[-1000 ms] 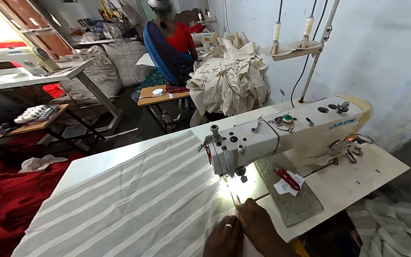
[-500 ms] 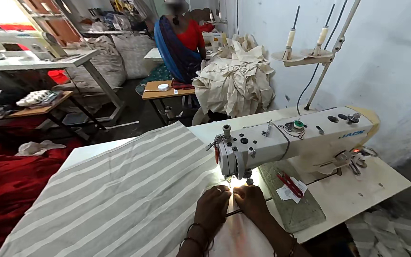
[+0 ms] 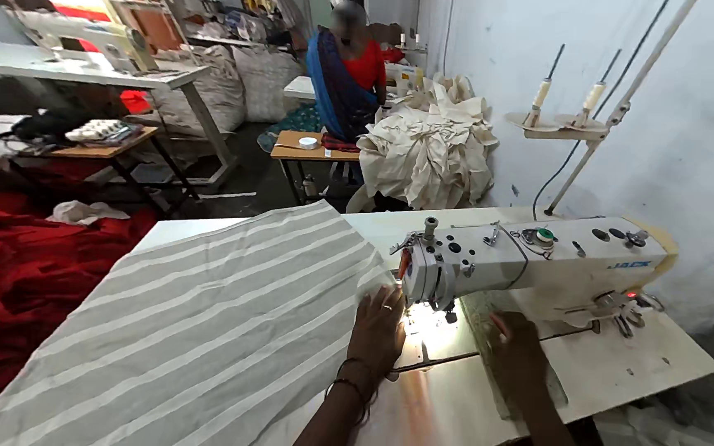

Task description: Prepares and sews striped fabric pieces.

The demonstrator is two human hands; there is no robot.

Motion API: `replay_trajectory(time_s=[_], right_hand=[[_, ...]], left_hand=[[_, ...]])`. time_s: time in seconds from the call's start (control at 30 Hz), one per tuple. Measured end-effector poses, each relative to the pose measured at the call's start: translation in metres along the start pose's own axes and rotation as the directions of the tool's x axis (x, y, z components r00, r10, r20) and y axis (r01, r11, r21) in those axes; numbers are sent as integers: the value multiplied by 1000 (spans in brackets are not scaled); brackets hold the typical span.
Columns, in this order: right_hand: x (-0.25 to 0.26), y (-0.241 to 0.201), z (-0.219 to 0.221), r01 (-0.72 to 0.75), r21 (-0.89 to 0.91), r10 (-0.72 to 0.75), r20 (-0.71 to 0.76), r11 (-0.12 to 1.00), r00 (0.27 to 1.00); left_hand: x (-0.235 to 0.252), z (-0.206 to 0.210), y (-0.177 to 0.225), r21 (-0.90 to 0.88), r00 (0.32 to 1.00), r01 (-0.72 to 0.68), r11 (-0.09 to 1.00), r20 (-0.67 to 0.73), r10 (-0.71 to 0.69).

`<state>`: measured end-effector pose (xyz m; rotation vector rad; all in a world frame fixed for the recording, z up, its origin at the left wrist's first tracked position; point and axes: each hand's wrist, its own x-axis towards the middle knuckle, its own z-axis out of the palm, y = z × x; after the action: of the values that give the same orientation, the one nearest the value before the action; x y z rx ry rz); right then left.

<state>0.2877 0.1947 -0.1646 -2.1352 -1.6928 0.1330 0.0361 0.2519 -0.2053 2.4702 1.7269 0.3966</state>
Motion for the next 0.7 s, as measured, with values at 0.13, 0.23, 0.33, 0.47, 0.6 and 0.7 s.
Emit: replay_trajectory(time_s=[0.13,0.23,0.33,0.47,0.6,0.7], right_hand=[[17,40,-14,-80,-146,106,179,986,978],[22,53,-12,42,-179,-7,194,983,981],[4,32,-3,254,-82,-257,-23,964,966],[-46,-50,32,401,60,-406,123,914,906],[-63,-112,60,342,106,-357,199,934,913],[-75,-104,50,364,154,-377,68,919,924]], left_hand=[[2,-10,4,56,967,199,978,150,-205],[-12,-20,1,67,939,311,948,135,-317],[-41,-25,-8,42,957,287,957,19,-288],[-72,-25,0,25,971,239,971,-38,-238],[-84,1,-1,14,903,214,977,-384,-192],[-98,-13,-7,-29,904,243,970,-357,-237]])
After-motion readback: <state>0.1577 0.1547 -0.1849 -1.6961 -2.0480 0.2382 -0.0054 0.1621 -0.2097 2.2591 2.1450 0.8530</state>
